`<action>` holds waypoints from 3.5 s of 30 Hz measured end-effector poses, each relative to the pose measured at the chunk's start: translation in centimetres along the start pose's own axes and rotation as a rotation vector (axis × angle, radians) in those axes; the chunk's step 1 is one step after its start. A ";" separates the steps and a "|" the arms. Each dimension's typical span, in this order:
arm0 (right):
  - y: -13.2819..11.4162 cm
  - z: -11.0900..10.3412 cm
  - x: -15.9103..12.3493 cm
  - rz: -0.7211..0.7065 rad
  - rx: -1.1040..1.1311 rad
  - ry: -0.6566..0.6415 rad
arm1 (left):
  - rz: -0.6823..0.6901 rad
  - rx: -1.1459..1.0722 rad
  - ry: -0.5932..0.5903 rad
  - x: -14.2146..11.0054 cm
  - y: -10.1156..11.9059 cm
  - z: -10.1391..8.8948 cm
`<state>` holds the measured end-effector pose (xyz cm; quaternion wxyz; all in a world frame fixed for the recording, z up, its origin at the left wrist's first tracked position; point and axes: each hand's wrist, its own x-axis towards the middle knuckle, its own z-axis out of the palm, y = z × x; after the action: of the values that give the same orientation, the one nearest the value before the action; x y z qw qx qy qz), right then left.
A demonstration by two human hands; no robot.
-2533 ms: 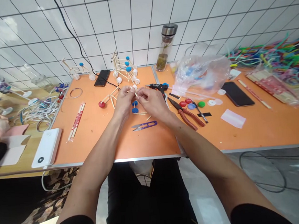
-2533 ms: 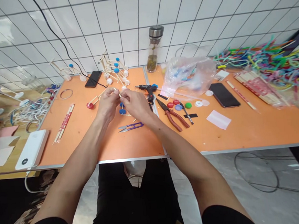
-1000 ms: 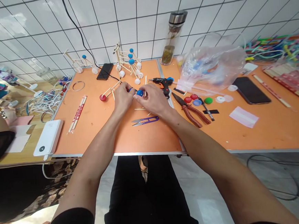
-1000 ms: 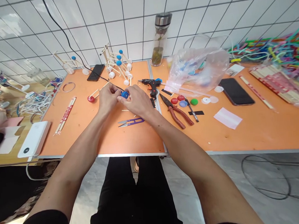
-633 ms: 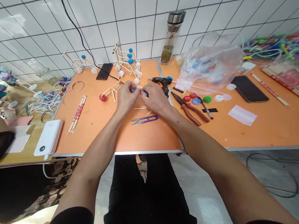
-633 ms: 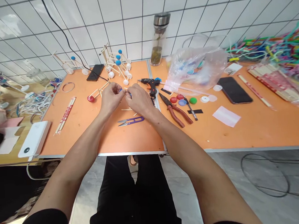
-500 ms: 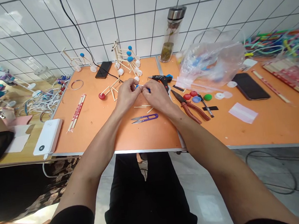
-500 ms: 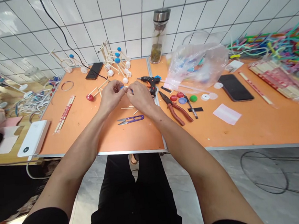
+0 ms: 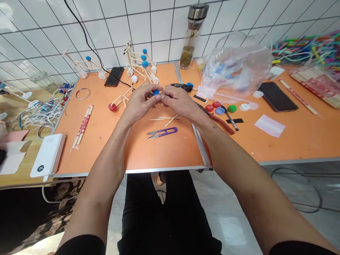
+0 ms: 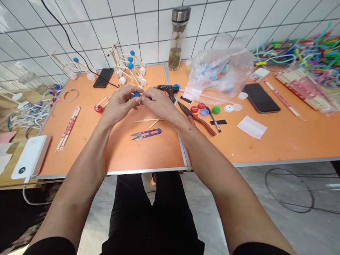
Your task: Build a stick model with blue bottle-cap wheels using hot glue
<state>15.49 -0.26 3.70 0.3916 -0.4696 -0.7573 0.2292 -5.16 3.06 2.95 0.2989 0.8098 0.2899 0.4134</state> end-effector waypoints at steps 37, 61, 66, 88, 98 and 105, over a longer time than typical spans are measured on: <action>4.1 -0.9 0.8 0.140 -0.303 0.380 | -0.512 0.451 -0.453 -0.7 1.7 -1.7; 4.3 -1.5 0.7 0.172 -0.309 0.370 | -0.482 0.393 -0.558 -1.0 2.7 -0.2; 4.1 -1.4 0.6 0.188 -0.316 0.372 | -0.425 0.415 -0.636 -1.0 2.6 0.2; 4.6 -0.5 0.6 0.114 -0.313 0.340 | -0.414 0.498 0.119 2.1 -2.2 2.4; 2.4 -0.5 0.0 -0.006 -0.283 0.102 | -0.008 0.130 0.015 1.2 -1.2 1.6; 2.2 -0.4 0.0 -0.075 -0.263 0.058 | -0.030 0.085 0.006 0.9 -0.5 1.5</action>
<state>16.99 0.69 2.35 0.3565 -0.4946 -0.7864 0.0993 -3.58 3.64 2.35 0.2697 0.8161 0.3201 0.3985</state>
